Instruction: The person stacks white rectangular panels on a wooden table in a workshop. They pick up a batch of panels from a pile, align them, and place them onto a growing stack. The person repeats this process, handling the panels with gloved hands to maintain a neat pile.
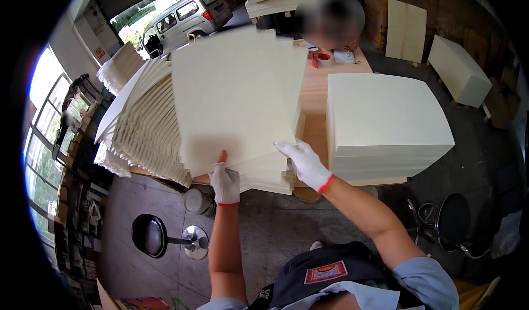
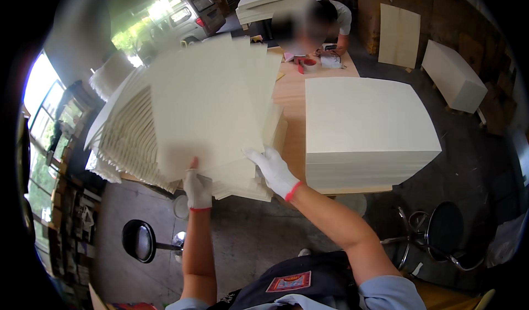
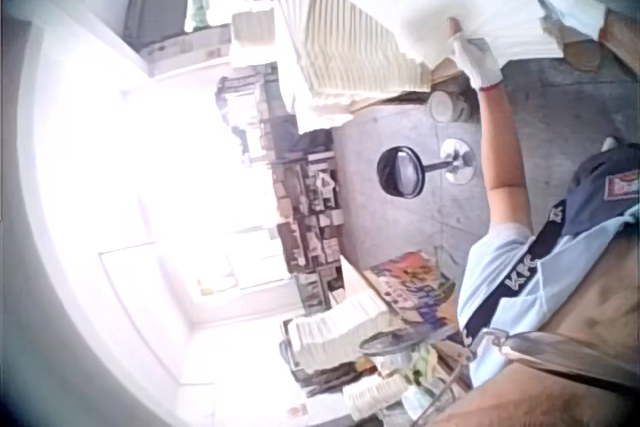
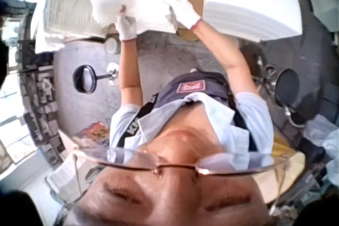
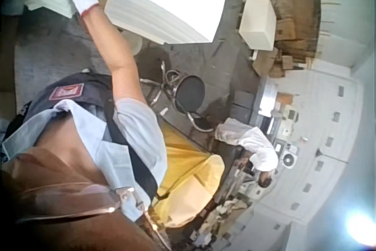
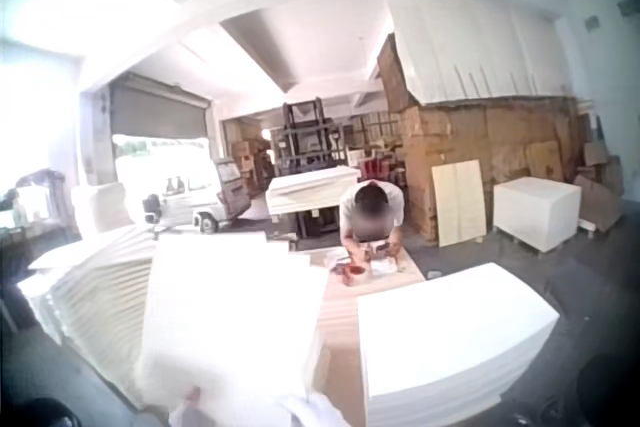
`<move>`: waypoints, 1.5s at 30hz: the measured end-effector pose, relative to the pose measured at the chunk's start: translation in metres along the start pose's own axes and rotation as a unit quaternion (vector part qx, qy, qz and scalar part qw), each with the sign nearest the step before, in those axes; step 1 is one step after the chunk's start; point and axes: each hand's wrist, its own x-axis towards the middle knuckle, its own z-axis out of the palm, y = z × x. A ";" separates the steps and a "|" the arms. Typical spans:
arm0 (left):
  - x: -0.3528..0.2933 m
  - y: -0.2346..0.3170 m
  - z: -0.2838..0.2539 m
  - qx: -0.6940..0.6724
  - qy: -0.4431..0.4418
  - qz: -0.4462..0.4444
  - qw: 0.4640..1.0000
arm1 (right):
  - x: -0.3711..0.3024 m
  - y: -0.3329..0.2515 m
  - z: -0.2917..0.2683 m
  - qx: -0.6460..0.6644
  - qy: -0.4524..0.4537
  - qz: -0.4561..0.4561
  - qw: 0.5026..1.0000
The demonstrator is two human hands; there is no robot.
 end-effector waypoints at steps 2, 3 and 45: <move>0.015 -0.022 -0.039 0.016 0.070 -0.004 0.997 | 0.040 0.043 0.002 -0.017 0.031 0.065 0.997; 0.020 -0.035 -0.046 0.021 0.097 -0.028 0.995 | 0.052 0.057 -0.002 -0.023 0.061 0.078 0.995; -0.162 -0.238 0.445 0.563 -0.627 0.135 0.522 | -0.272 -0.178 -0.355 -0.676 0.438 -0.238 0.543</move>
